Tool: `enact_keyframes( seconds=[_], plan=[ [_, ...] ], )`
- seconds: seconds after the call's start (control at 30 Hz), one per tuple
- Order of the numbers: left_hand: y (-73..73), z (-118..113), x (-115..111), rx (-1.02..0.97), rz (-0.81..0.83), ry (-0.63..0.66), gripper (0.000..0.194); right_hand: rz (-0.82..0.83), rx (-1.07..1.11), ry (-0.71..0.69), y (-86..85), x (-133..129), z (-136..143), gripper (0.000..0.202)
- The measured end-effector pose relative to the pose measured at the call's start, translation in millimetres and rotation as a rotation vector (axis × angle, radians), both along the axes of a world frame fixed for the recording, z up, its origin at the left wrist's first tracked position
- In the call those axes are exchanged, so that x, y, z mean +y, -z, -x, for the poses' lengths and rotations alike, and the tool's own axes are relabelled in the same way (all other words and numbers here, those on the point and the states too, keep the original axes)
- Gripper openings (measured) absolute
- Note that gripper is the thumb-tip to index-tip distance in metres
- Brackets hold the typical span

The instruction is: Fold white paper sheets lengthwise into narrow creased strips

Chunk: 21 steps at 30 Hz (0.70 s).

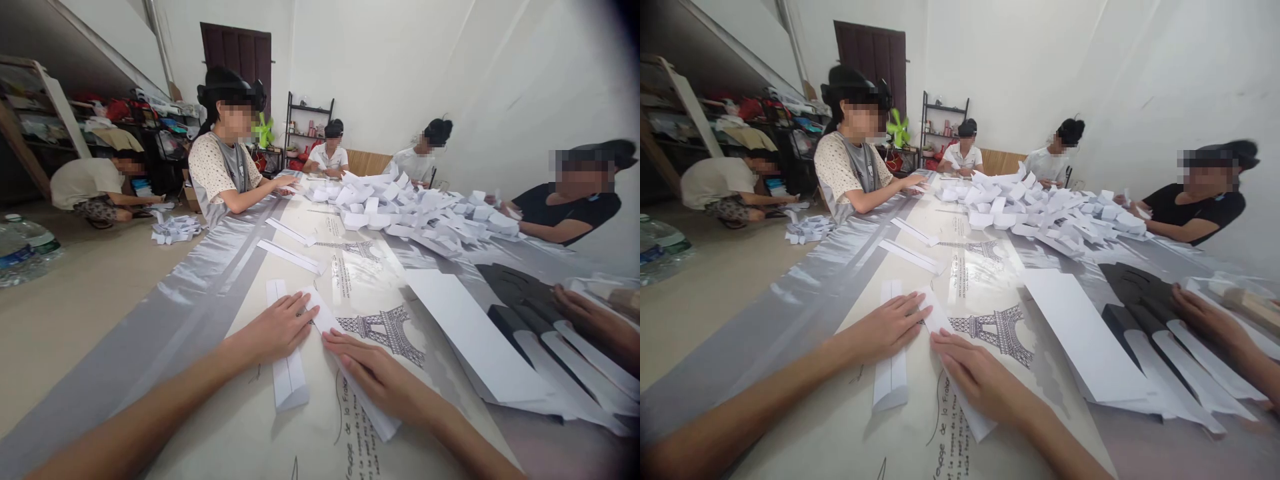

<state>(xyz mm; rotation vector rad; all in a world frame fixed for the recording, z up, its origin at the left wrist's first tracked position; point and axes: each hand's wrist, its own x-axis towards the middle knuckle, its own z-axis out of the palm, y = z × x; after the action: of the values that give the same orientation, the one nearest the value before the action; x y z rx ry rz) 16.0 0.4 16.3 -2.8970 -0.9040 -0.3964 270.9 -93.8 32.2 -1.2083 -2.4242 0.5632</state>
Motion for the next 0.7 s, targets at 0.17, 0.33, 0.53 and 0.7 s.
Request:
enact_keyframes(
  seconds=[0.17,0.33,0.53,0.7],
  plan=[
    [4.3,-10,1,-0.041,-0.021,-0.046,0.047,-0.082,-0.017,0.046,11.7,-15,-6,0.047],
    [3.5,-14,1,-0.014,-0.053,-0.072,0.046,-0.162,-0.067,-0.005,17.4,-22,-8,0.051],
    [1.1,-14,-1,0.037,-0.058,-0.085,0.042,-0.187,-0.084,-0.027,17.6,-21,-10,0.053],
    [4.2,-15,-1,0.017,-0.034,-0.089,0.041,-0.196,-0.071,-0.012,20.9,-23,-10,0.052]
  ],
)
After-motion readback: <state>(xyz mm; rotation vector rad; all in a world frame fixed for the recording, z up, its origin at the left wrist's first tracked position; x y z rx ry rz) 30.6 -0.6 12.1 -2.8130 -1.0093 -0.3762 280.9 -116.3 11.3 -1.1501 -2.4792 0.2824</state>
